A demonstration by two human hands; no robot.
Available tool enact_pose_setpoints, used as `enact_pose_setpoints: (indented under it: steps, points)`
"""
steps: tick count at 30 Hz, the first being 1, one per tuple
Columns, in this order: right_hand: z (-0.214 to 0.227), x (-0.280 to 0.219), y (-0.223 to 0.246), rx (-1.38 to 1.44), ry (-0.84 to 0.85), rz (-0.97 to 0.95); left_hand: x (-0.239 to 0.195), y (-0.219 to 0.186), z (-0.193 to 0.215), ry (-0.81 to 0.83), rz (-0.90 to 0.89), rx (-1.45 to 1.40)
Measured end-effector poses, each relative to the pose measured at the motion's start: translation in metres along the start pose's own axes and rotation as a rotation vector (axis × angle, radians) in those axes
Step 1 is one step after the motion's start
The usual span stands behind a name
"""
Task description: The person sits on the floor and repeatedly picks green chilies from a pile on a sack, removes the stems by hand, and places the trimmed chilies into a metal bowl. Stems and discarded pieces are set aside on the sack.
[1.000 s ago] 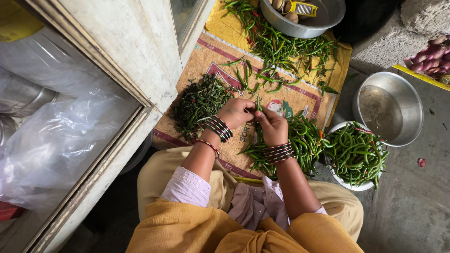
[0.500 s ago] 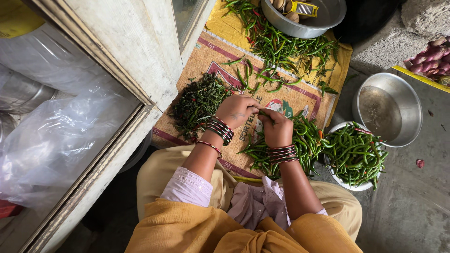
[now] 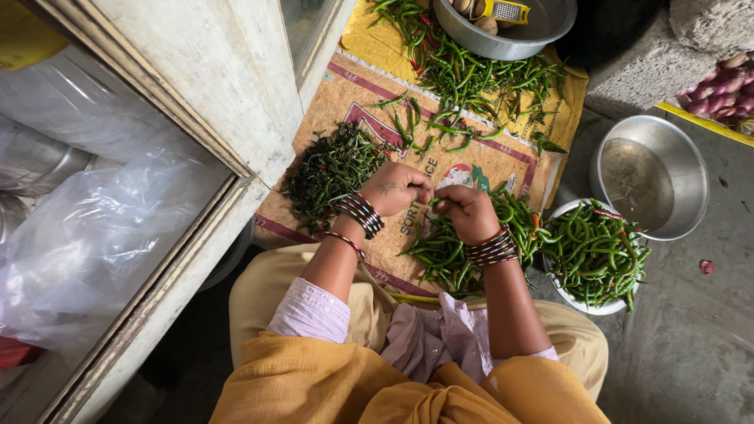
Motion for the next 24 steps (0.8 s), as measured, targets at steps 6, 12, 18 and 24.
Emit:
enact_pose_setpoints:
  steps: [6, 12, 18, 24]
  points:
    - [0.011, -0.002, 0.014, -0.370, 0.105, -0.031, 0.004, 0.002, -0.014, 0.000, 0.047, 0.335]
    - [0.004, -0.003, 0.012, -0.445, -0.032, -0.147, 0.005, 0.012, -0.015, -0.008, 0.093, 0.354]
    - [-0.020, -0.011, -0.023, -0.191, -0.216, -0.297, 0.011, 0.010, -0.025, -0.175, -0.060, 0.696]
    - [-0.051, -0.017, -0.073, 0.846, -0.212, -0.455, 0.011, 0.014, -0.035, -0.124, -0.132, 0.675]
Point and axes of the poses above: each hand's wrist, its own x-axis towards the middle knuckle, its own z-axis out of the back of the hand, y = z × x, the point moved 6 cm from there along x, towards the middle knuckle, and after that the axes turned 9 degrees about y, right-handed, at the moved point
